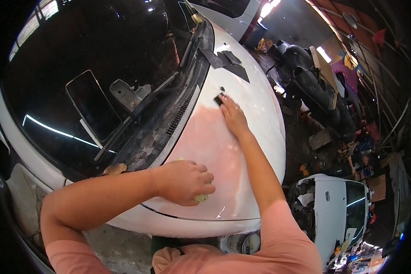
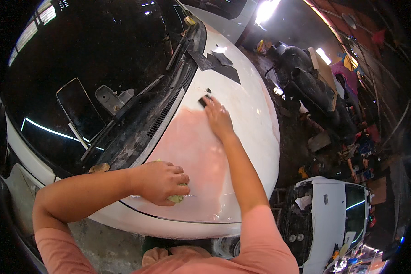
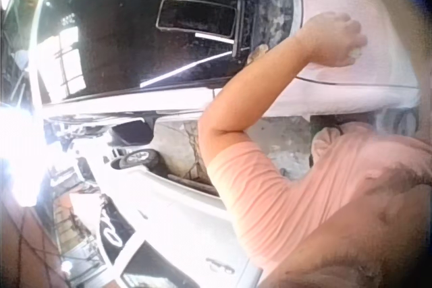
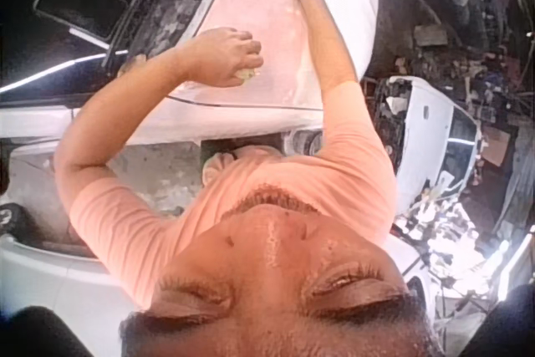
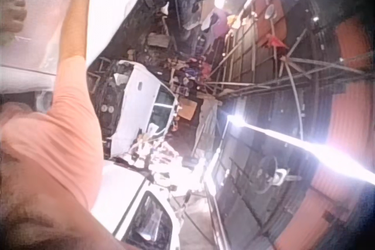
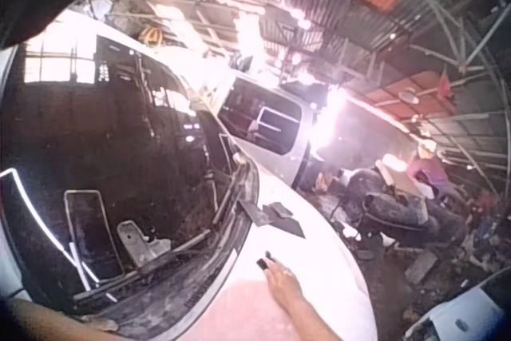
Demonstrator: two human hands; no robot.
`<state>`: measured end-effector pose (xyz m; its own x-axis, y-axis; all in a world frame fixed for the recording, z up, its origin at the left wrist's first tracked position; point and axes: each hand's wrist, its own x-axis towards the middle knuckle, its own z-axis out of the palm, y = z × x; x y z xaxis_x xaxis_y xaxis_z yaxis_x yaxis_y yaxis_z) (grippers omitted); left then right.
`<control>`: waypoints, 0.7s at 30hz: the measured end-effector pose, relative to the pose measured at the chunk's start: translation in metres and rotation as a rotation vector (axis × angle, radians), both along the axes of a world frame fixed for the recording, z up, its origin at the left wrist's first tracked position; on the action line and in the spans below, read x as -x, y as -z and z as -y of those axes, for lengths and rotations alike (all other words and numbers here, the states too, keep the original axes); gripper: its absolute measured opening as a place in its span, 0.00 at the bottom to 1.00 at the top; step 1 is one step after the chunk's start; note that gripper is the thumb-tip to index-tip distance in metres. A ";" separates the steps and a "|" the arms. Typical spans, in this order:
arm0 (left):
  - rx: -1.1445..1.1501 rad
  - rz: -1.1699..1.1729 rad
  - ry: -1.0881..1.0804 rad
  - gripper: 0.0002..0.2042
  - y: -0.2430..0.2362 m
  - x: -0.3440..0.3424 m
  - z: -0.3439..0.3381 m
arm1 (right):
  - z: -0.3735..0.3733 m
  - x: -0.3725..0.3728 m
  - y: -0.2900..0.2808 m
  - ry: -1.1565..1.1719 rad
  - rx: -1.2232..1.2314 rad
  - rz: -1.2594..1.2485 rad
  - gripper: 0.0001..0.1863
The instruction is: The person sands the surface of a white car hood using a sanding block and a sponge. The person alternates between sanding the red-tinted filler area with a block and wiping the surface with a wet sponge, dipping the tools into a bucket of water.
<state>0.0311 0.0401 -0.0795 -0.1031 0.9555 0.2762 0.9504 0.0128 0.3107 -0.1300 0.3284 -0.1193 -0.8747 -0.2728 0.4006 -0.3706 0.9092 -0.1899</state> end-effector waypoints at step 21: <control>-0.184 -0.094 -0.217 0.19 -0.020 0.010 0.028 | -0.004 -0.086 0.012 -0.363 0.206 0.239 0.18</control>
